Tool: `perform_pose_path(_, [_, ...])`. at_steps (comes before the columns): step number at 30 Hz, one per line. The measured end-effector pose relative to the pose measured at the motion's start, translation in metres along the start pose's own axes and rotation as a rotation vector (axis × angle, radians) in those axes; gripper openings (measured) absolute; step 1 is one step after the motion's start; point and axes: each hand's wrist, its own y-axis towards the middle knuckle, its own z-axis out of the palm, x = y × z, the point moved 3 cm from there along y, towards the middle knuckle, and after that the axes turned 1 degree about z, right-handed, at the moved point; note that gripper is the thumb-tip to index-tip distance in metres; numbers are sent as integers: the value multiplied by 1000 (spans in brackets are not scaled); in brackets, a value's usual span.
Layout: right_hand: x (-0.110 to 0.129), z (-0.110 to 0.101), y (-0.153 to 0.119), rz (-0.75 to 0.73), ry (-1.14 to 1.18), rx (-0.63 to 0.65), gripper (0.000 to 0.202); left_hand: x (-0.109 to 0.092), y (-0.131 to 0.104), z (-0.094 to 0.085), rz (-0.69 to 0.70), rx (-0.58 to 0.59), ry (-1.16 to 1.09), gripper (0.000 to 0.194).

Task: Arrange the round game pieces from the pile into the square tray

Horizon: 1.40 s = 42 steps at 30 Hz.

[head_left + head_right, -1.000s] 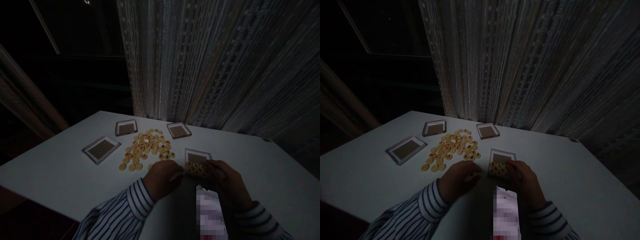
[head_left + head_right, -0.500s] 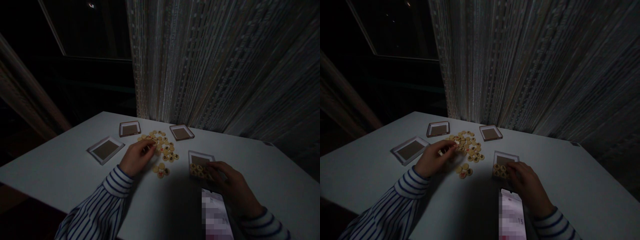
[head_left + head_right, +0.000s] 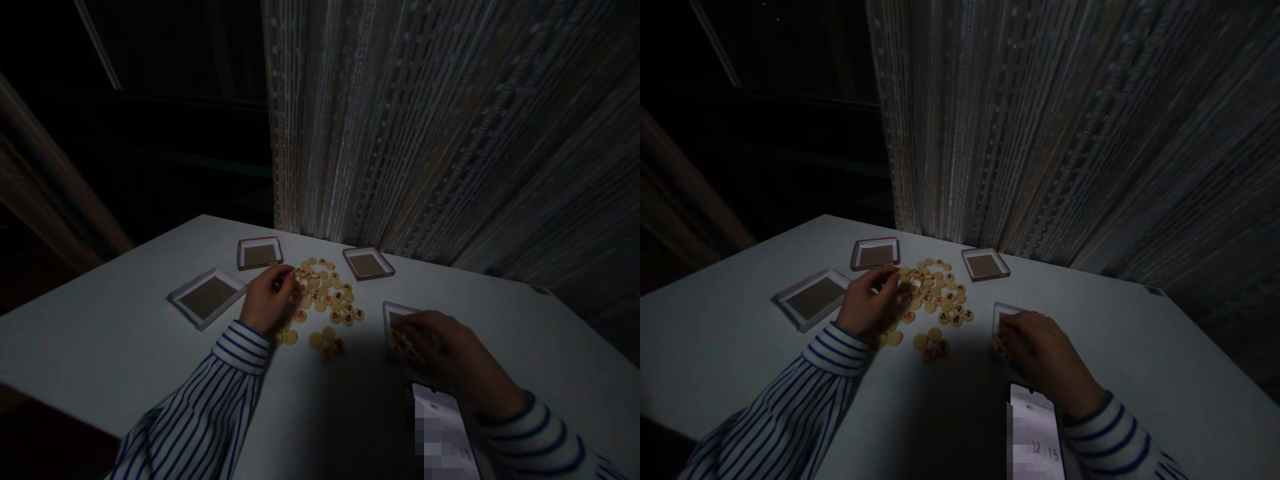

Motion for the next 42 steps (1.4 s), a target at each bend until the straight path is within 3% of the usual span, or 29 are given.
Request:
perform_pose_path(6, [3, 11, 28, -20, -45, 77, 24, -7, -5, 9, 223, 150, 74, 23])
perform_pose_path(10, [-3, 23, 47, -5, -58, 122, 24, -9, -7, 15, 302, 218, 92, 23])
perform_pose_path(23, [-8, 44, 87, 99, -123, 270, 28, -11, -12, 28, 388, 299, 190, 26])
perform_pose_path(42, [-9, 61, 120, 90, -149, 334, 30, -7, -12, 36, 454, 338, 279, 27])
